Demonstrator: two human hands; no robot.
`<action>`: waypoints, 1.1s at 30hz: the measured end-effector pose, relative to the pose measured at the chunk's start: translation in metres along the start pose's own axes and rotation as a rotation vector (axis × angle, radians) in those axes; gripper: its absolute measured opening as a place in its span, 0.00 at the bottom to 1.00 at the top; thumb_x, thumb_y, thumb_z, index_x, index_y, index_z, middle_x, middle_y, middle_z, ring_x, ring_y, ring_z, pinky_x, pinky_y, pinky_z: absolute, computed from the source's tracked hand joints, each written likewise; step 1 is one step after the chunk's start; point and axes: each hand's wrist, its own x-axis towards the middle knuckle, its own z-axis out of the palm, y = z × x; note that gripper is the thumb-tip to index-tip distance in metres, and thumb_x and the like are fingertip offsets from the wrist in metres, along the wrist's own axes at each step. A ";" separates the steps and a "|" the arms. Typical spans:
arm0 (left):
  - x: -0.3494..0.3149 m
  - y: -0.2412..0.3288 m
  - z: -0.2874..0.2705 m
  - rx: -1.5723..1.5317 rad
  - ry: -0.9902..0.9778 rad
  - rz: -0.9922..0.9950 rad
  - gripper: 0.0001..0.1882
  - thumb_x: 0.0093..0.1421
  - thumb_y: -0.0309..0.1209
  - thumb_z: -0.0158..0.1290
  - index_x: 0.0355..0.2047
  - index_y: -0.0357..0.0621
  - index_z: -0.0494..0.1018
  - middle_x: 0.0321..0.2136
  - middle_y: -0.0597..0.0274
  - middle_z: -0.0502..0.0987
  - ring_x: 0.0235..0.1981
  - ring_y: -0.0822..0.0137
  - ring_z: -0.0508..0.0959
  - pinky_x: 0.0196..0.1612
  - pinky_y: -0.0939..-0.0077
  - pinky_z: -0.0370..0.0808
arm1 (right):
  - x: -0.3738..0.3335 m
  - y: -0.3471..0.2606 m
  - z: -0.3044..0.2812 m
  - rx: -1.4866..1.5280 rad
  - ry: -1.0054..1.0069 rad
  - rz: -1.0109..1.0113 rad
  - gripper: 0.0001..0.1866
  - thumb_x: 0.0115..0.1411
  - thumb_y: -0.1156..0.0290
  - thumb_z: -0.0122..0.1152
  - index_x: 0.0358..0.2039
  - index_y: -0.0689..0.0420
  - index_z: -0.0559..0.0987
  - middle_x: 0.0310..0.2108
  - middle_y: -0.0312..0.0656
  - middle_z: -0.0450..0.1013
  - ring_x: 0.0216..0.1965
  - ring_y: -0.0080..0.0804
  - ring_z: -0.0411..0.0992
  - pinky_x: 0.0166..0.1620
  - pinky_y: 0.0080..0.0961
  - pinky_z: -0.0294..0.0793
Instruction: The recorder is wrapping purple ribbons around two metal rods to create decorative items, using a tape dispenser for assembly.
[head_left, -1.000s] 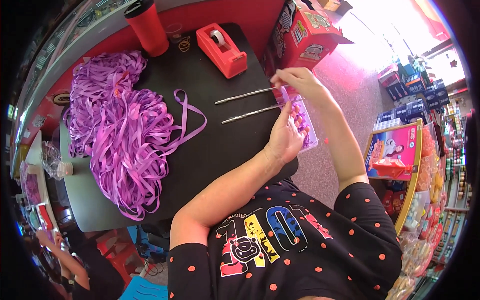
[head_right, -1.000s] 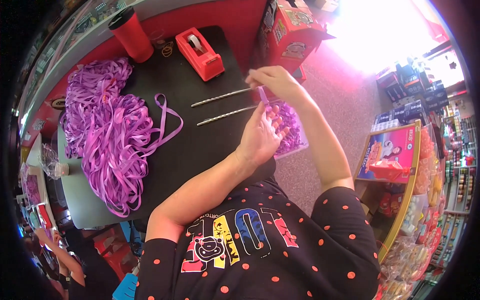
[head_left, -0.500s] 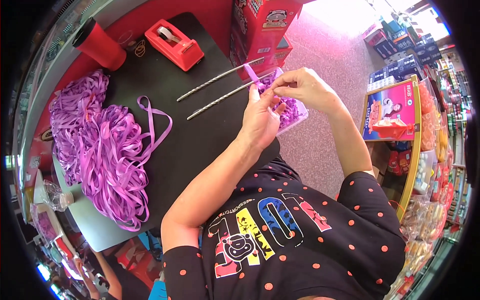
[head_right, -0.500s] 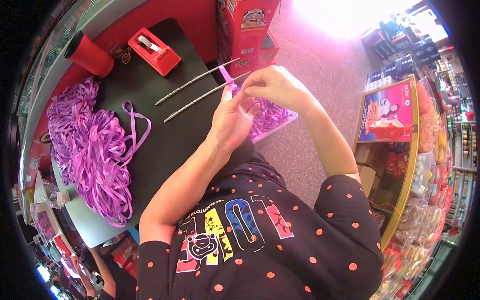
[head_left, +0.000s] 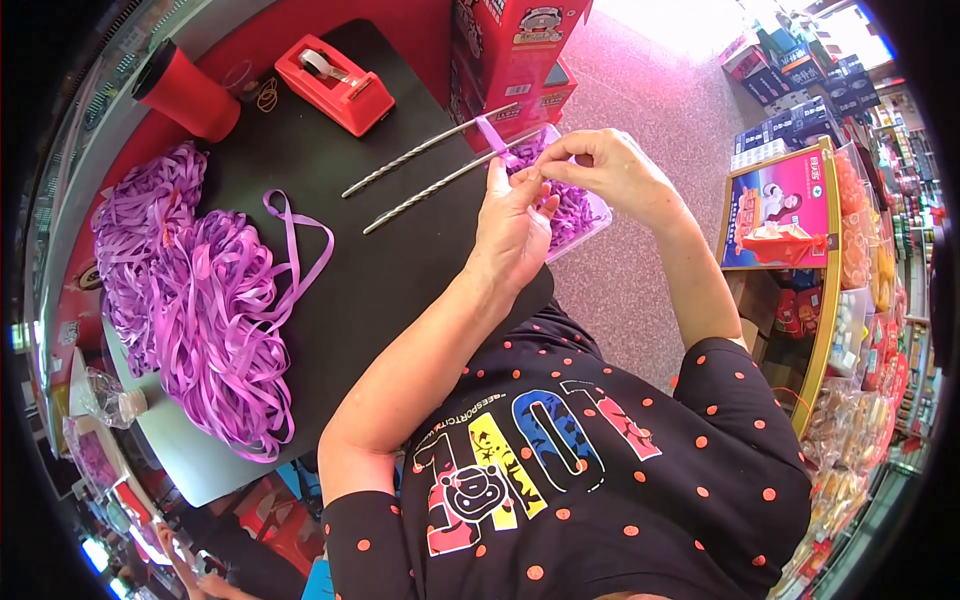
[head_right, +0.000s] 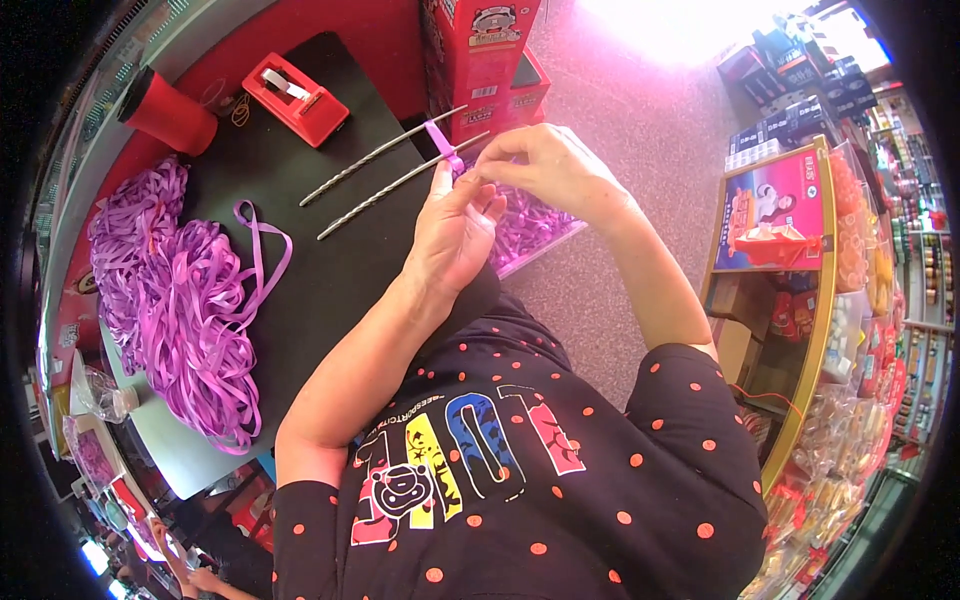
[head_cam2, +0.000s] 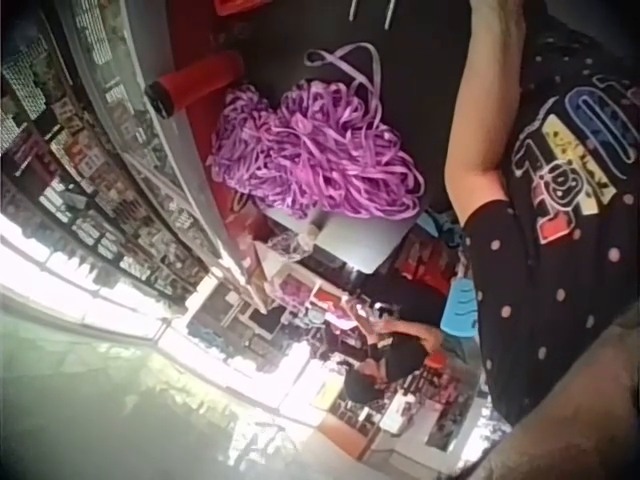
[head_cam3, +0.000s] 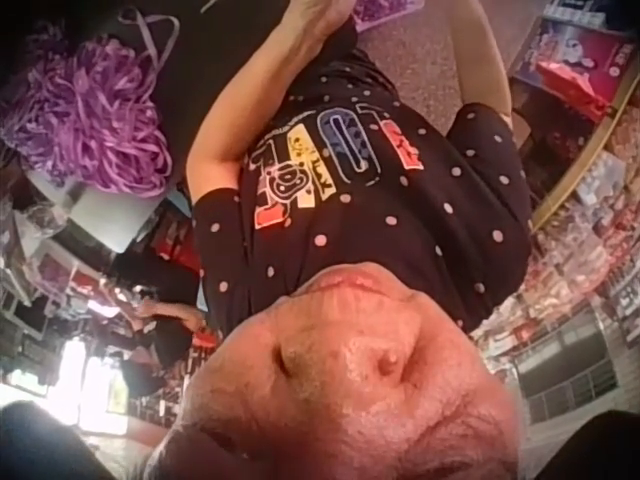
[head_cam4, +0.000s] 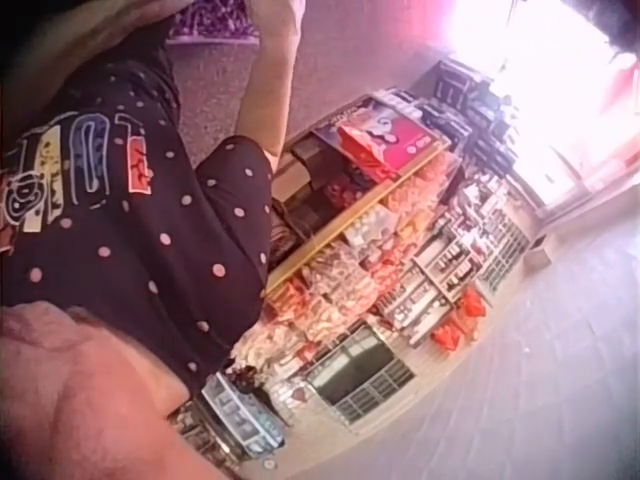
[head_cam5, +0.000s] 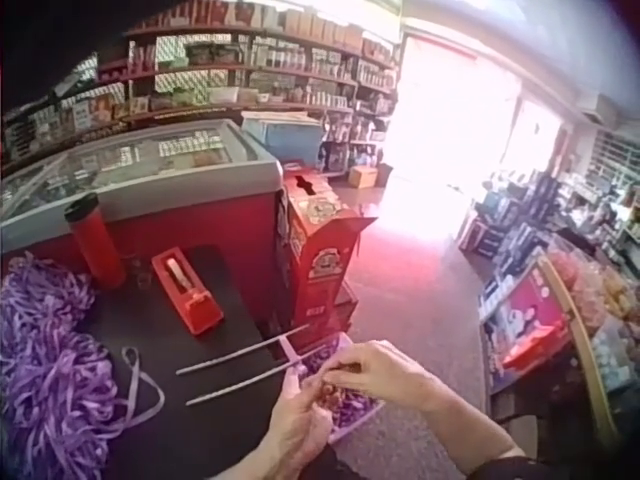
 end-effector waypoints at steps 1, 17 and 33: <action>0.000 0.000 -0.001 0.000 0.002 0.002 0.48 0.59 0.27 0.54 0.68 0.56 0.31 0.42 0.69 0.69 0.37 0.74 0.68 0.49 0.67 0.63 | 0.001 0.005 0.001 0.085 0.007 -0.005 0.12 0.57 0.68 0.60 0.37 0.63 0.80 0.32 0.38 0.78 0.35 0.22 0.73 0.41 0.21 0.71; -0.003 0.000 0.007 0.012 0.010 0.004 0.35 0.61 0.31 0.54 0.63 0.60 0.47 0.49 0.67 0.68 0.44 0.69 0.65 0.49 0.67 0.63 | 0.016 0.017 -0.003 0.273 0.079 -0.056 0.08 0.59 0.71 0.60 0.35 0.62 0.77 0.29 0.31 0.72 0.31 0.15 0.67 0.37 0.15 0.67; -0.007 0.004 0.011 0.035 0.004 -0.032 0.41 0.61 0.31 0.53 0.66 0.62 0.39 0.55 0.68 0.63 0.48 0.69 0.62 0.53 0.65 0.58 | 0.114 0.008 -0.001 -0.270 -0.471 -0.106 0.14 0.57 0.62 0.55 0.33 0.62 0.77 0.29 0.39 0.74 0.32 0.25 0.71 0.37 0.25 0.69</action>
